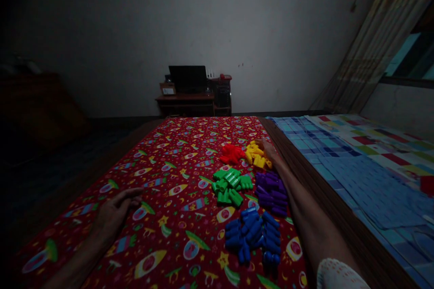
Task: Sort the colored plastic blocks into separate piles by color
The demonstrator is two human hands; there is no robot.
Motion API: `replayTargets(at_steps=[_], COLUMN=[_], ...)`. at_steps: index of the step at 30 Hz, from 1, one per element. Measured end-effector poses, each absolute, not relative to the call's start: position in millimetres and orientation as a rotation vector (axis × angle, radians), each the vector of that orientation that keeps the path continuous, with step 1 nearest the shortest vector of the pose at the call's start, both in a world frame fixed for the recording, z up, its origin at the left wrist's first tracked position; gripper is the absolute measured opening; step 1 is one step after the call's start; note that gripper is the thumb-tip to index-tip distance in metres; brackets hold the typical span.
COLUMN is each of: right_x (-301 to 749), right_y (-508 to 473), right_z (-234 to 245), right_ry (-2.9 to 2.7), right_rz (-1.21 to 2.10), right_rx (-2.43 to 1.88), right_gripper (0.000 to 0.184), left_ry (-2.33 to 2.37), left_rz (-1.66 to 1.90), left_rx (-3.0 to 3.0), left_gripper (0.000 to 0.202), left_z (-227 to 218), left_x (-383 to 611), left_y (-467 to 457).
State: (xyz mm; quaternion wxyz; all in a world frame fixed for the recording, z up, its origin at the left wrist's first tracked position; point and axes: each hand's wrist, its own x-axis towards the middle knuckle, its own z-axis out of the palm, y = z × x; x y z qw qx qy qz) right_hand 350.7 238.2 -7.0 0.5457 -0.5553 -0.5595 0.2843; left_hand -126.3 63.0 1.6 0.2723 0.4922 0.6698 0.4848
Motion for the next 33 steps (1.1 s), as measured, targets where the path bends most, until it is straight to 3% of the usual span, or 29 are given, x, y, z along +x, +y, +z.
replayTargets(at_steps=[4, 11, 14, 18, 22, 28, 33], right_x=[293, 210, 231, 304, 351, 318, 259], right_y=[234, 206, 199, 169, 114, 86, 112], right_z=[4, 27, 41, 36, 1, -20, -10], right_ry=[-1.374, -1.739, -1.754, -1.504, -1.190, -1.358, -1.459], right_rz=[1.260, 1.578, 1.471, 1.200, 1.166, 1.090, 1.175], right_rx=[-1.137, -0.865, -0.879, -1.223, -1.336, -1.256, -1.119], right_gripper=[0.069, 0.057, 0.059, 0.057, 0.060, 0.062, 0.081], left_ry=[1.799, 1.780, 1.785, 1.825, 1.340, 0.207, 0.386], left_rz=[1.287, 1.290, 1.273, 1.312, 1.211, 0.655, 0.566], left_rx=[1.404, 1.456, 1.514, 1.790, 2.469, 3.125, 3.214], left_gripper=[0.035, 0.037, 0.037, 0.037, 0.036, 0.036, 0.024], left_z=[0, 0, -2, 1, 16, 30, 14], left_x=[-128, -124, -126, -112, -42, 107, 141], left_y=[63, 60, 61, 54, 15, -47, -29])
